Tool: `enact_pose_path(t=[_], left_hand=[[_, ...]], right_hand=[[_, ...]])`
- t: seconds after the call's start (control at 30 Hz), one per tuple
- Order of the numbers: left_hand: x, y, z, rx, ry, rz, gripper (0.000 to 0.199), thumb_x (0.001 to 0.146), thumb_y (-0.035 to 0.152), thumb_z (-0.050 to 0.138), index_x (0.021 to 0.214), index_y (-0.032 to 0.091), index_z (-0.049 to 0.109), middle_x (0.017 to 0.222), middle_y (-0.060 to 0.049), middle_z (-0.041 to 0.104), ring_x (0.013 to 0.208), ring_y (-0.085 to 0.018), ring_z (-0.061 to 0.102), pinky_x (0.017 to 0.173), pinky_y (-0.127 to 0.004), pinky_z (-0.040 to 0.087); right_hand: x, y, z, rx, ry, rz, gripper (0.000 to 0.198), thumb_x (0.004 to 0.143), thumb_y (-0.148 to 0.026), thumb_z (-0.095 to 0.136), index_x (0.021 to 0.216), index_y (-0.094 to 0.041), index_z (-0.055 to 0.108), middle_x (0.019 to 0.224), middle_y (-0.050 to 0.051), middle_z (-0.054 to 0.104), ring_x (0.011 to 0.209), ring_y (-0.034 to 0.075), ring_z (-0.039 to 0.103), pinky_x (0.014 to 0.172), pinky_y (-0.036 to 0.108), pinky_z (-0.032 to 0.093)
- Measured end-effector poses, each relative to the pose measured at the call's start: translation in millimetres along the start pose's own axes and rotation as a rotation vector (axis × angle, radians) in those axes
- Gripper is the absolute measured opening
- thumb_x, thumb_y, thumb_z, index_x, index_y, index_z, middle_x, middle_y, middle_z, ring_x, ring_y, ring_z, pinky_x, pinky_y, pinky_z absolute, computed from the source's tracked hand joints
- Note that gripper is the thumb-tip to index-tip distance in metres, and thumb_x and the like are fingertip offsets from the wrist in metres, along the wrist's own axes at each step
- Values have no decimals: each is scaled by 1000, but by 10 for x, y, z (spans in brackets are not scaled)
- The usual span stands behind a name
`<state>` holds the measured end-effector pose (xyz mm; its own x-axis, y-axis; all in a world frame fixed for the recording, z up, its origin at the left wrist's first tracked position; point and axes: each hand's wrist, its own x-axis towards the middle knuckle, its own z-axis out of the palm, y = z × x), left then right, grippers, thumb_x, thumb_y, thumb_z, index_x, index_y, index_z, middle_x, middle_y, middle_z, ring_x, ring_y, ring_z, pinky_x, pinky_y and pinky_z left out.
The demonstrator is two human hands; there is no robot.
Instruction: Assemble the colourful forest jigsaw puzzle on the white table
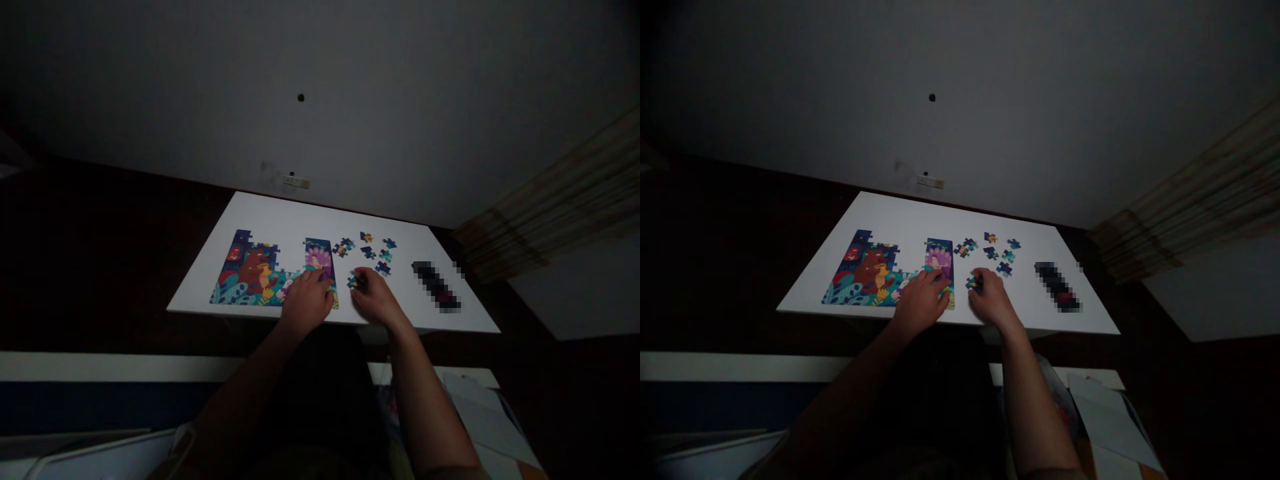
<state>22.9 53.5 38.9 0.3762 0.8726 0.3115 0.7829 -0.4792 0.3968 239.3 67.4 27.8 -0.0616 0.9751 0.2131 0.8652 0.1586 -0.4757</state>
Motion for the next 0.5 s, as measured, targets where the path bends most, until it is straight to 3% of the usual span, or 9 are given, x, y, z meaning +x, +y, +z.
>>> enact_pose_path(t=[0.13, 0.23, 0.33, 0.5], left_hand=[[-7, -2, -11, -4, 1, 2, 29, 92, 29, 46, 116, 25, 61, 127, -8, 55, 116, -27, 47, 98, -46, 41], [-14, -4, -13, -7, 1, 5, 29, 92, 29, 45, 116, 24, 61, 127, -8, 54, 117, -28, 46, 98, -46, 40], [-21, -9, -12, -10, 4, 16, 28, 92, 29, 45, 115, 23, 61, 127, -9, 54, 117, -28, 46, 98, -45, 40], [-27, -22, -4, -10, 3, 26, 28, 92, 29, 46, 116, 24, 59, 127, -8, 54, 118, -28, 46, 98, -47, 39]], right_hand=[[11, 17, 12, -177, 34, -5, 30, 75, -44, 64, 97, -23, 64, 101, 14, 65, 108, 36, 53, 97, 57, 35], [-2, 46, 39, -184, 17, 18, 25, 76, -43, 63, 93, -24, 65, 100, 14, 66, 106, 35, 54, 95, 57, 36], [-16, 52, 46, -123, 8, 42, 28, 74, -38, 64, 99, -24, 63, 104, 13, 65, 107, 34, 55, 93, 54, 40], [116, -44, -26, 167, -52, 35, 19, 79, -33, 57, 97, -28, 61, 94, 7, 68, 84, 25, 63, 79, 43, 50]])
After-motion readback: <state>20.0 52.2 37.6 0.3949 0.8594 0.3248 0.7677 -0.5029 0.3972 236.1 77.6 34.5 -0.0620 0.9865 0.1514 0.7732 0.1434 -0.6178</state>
